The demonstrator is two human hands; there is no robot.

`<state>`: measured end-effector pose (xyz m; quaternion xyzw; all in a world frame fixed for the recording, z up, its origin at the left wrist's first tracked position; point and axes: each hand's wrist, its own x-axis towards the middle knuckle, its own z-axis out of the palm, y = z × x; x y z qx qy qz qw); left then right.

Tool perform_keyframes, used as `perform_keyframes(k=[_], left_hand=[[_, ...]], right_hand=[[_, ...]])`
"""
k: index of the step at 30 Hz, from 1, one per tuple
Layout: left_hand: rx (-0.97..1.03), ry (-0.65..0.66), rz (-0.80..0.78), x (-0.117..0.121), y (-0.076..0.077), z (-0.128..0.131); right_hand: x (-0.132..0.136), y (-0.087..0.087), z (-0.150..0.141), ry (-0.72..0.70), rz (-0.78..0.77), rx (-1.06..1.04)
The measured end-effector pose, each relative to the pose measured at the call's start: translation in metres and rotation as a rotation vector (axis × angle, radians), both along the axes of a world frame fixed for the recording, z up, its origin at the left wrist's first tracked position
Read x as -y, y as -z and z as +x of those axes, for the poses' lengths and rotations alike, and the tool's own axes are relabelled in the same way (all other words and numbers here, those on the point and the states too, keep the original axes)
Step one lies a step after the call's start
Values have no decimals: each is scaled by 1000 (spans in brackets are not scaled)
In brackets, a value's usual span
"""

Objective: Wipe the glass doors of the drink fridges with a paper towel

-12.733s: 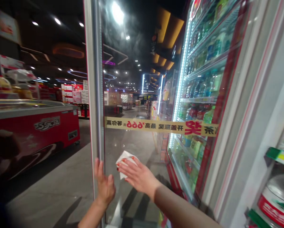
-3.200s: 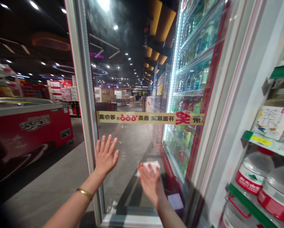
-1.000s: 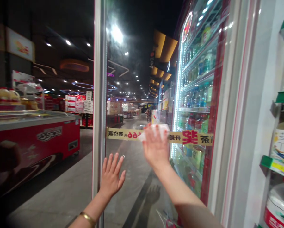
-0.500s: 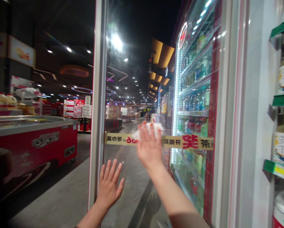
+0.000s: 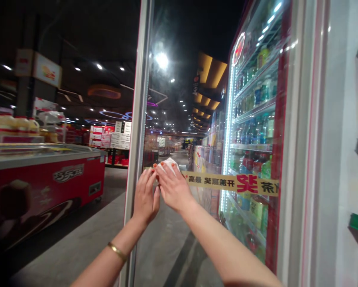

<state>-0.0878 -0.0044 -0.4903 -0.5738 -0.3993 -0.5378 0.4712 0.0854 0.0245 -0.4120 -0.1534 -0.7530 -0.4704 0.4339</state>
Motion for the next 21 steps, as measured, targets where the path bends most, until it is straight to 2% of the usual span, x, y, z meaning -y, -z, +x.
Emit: perform_keyframes(k=[2,4,6,8,10,12,14,16,18,21], left_hand=[[-5,-1,-25,-12,-30,0],[-18,-3,-48,-18,-47,1],[-22,-3,-57,-19,-52,4],[-16,2,-53,-17,-49,4],[-8,22,-42,-15,-44,3],[0,59,-28,-13,-43,2],[22,106,-6,-12,-47,5],[48,156,13,-12,-58,17],[29,202,5,-13,-72,35],[-90,222,-60,-19,-91,58]], right_hand=[[-5,-7,27,17,6,-50],[-17,-26,76,62,-5,-250],[-30,-48,122,124,-31,-545],[-36,-62,137,161,-54,-784],[-34,-64,113,142,-52,-768],[-24,-56,65,83,-43,-502],[-14,-47,17,-2,-79,-246],[-8,-42,-11,-90,-141,-134],[-6,-43,-12,-180,-198,-117],[-7,-51,24,-298,-251,-96]])
